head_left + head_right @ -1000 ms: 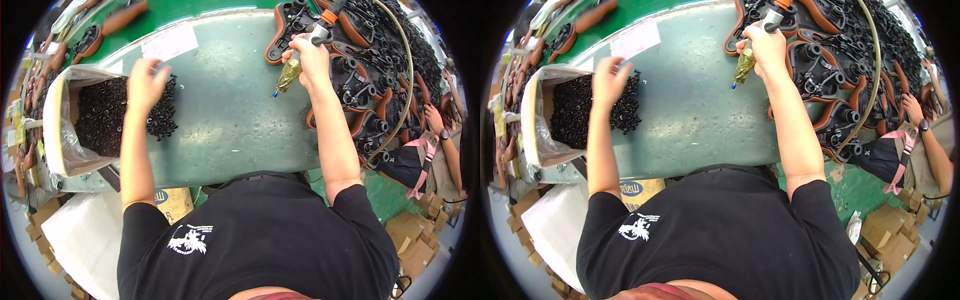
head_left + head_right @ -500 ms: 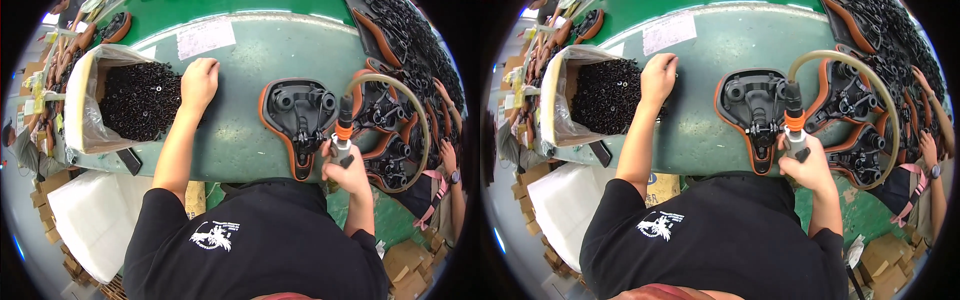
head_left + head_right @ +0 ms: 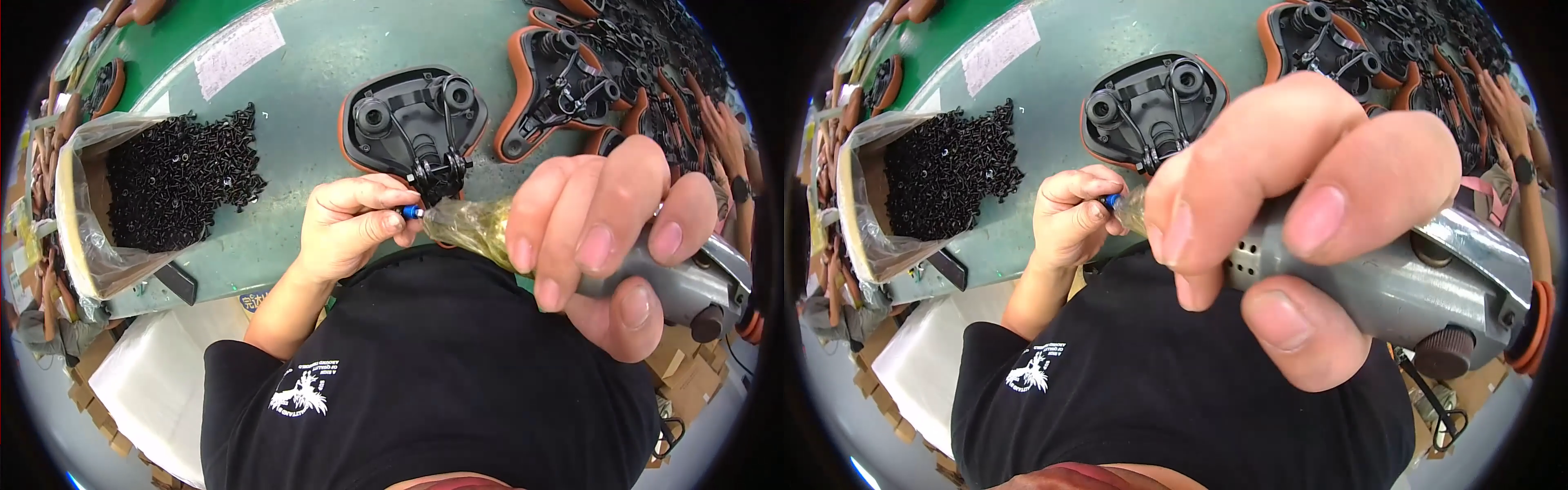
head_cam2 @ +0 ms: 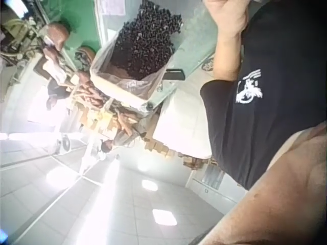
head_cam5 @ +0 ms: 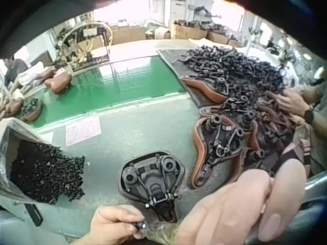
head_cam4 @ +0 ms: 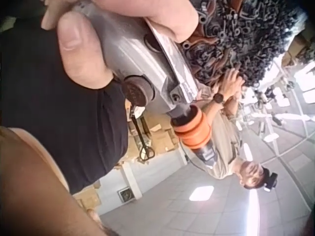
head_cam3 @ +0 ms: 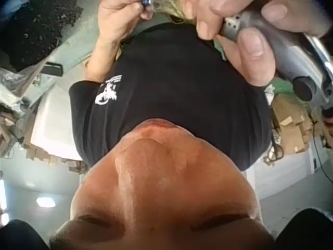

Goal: Assembling bicycle seats by attaching components with an air-powered screwdriver.

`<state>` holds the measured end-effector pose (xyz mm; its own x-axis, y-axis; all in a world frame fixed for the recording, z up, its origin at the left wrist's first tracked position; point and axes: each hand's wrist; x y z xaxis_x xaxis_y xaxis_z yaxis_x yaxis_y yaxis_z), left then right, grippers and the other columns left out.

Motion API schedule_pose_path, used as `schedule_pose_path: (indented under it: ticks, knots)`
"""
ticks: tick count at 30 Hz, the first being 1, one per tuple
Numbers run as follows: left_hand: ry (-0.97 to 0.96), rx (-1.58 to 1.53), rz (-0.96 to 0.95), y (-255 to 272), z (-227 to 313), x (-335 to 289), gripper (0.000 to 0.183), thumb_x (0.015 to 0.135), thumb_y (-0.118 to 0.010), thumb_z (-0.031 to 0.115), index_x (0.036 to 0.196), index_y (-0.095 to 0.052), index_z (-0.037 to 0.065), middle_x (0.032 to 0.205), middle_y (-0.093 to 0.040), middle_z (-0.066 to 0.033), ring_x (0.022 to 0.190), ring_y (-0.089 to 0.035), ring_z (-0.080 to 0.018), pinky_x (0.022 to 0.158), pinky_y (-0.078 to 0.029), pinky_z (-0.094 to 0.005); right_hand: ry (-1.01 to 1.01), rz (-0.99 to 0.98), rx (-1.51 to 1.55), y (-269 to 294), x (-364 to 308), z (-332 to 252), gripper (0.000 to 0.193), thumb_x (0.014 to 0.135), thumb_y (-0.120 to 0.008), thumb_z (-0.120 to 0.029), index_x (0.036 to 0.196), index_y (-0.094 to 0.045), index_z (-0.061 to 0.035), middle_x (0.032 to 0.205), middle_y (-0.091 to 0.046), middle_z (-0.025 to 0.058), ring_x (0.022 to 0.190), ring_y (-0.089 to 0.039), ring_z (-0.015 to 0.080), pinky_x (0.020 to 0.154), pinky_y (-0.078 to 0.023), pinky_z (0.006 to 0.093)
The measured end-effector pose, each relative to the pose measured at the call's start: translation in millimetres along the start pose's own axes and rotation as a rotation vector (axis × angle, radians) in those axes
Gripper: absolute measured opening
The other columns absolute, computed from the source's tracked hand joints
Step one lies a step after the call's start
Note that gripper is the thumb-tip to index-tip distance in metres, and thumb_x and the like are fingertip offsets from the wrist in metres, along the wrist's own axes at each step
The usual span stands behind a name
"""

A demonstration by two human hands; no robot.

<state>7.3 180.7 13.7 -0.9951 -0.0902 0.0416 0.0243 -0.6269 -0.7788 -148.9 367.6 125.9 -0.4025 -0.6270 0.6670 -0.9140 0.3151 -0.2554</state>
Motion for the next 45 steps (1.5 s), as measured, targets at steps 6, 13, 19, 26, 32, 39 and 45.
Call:
schedule_pose_path:
  ticks: [6,13,19,26,32,39,45]
  knots:
    - [-0.12,0.367,-0.058,2,5,12,0.028,0.086,-0.077,-0.014,0.113,-0.077,-0.006,0.113,-0.073,-0.0187,0.092,-0.074,-0.0217,0.083,-0.063,-0.0318,0.008,-0.009,-0.024,2,-1,-5,0.033,0.097,-0.063,-0.009,0.126,-0.049,-0.01,0.115,-0.061,0.0112,0.073,-0.069,0.0161,0.073,-0.059,0.0365]
    - [-0.16,0.462,-0.112,1,10,23,0.026,0.086,-0.078,-0.012,0.112,-0.077,-0.006,0.104,-0.074,-0.0164,0.092,-0.074,-0.0215,0.082,-0.062,-0.031,0.015,-0.075,-0.018,6,-6,-4,0.032,0.096,-0.067,-0.008,0.124,-0.051,-0.0106,0.112,-0.064,0.0107,0.074,-0.07,0.0175,0.071,-0.06,0.0372]
    - [0.16,0.241,-0.197,-2,16,36,0.03,0.093,-0.081,0.01,0.117,-0.073,-0.006,0.109,-0.074,-0.0161,0.095,-0.073,-0.0233,0.084,-0.06,-0.0365,0.086,-0.118,-0.028,14,-12,-6,0.034,0.093,-0.07,-0.005,0.121,-0.052,-0.0093,0.11,-0.066,0.0103,0.073,-0.071,0.0185,0.069,-0.061,0.0368]
    - [-0.628,1.82,-0.235,-22,30,130,0.053,0.08,-0.088,0.032,0.118,-0.071,-0.001,0.11,-0.071,-0.0146,0.105,-0.065,-0.0354,0.093,-0.055,-0.0411,0.126,0.08,-0.449,30,-30,-61,0.036,0.097,-0.061,-0.015,0.132,-0.055,-0.0128,0.12,-0.059,0.0103,0.079,-0.064,0.0184,0.081,-0.05,0.0418]
    - [-0.513,1.992,-0.385,-24,15,149,0.037,0.081,-0.086,0.032,0.097,-0.075,0.0,0.094,-0.069,-0.0101,0.095,-0.064,-0.0311,0.085,-0.055,-0.041,0.064,0.029,-0.435,59,-46,-69,0.042,0.097,-0.056,-0.015,0.139,-0.054,-0.0126,0.12,-0.057,0.0119,0.081,-0.062,0.0168,0.078,-0.051,0.0406]
    - [-0.543,2.007,-0.311,-19,10,147,0.041,0.077,-0.089,0.03,0.099,-0.074,-0.001,0.095,-0.07,-0.012,0.093,-0.066,-0.0323,0.084,-0.056,-0.042,0.027,-0.029,-0.365,73,-48,-67,0.042,0.097,-0.055,-0.014,0.14,-0.053,-0.012,0.121,-0.056,0.0122,0.08,-0.062,0.0171,0.079,-0.051,0.0407]
    - [-0.501,2.048,-0.219,7,65,93,0.057,0.071,-0.094,0.034,0.111,-0.072,0.0,0.109,-0.068,-0.0145,0.103,-0.065,-0.0351,0.09,-0.054,-0.0432,0.077,0.11,-0.308,50,-49,-53,0.04,0.096,-0.056,-0.013,0.137,-0.055,-0.0112,0.118,-0.057,0.0109,0.078,-0.061,0.0167,0.079,-0.05,0.0395]
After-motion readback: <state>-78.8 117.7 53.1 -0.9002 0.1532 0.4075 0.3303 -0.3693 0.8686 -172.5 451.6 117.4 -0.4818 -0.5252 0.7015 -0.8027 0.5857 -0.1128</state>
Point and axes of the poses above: each hand's wrist, its own x-axis towards the middle knuckle, its own y-axis out of the back of the hand, z = x × y
